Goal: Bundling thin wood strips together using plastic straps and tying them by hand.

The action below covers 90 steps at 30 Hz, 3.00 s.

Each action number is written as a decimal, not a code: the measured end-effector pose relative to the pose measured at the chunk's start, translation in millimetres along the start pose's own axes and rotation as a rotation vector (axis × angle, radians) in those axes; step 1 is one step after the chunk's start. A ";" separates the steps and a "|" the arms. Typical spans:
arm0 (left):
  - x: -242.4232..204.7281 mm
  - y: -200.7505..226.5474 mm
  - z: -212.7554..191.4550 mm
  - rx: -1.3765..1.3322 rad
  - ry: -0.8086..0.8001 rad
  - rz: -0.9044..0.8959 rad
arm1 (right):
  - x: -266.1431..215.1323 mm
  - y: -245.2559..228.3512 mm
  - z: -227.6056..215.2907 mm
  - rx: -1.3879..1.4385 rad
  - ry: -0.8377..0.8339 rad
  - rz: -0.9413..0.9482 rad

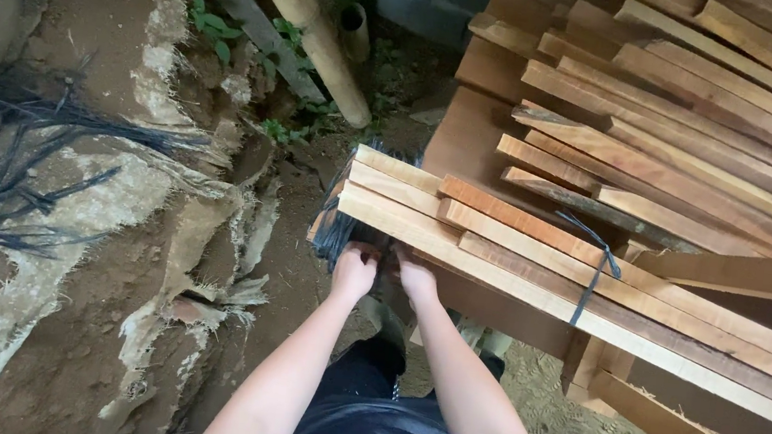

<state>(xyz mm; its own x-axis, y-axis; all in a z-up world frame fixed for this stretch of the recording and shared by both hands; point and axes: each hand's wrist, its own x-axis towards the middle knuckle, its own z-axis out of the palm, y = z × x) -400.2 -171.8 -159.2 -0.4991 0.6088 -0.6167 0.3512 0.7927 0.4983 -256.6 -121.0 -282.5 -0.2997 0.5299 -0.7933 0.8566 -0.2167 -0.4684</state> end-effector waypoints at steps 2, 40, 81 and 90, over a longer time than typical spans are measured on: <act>-1.6 1.8 1.9 -0.035 0.028 -0.031 | -19.7 -13.2 -6.0 -0.458 0.060 -0.153; -25.8 21.0 2.2 0.228 0.084 0.053 | -15.5 10.4 -17.6 0.726 0.103 0.219; -198.2 262.6 270.8 0.637 0.074 0.557 | -255.3 470.6 -407.8 -0.552 1.213 -0.140; -172.1 272.4 274.9 0.693 -0.028 0.464 | -281.2 477.8 -411.2 -0.366 0.958 -0.023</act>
<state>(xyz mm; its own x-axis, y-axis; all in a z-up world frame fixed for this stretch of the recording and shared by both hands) -0.8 -51.8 -84.8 -0.1670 0.8715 -0.4611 0.9287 0.2961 0.2233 409.7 -36.3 -123.3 0.0060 0.9977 -0.0670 0.9785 -0.0197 -0.2053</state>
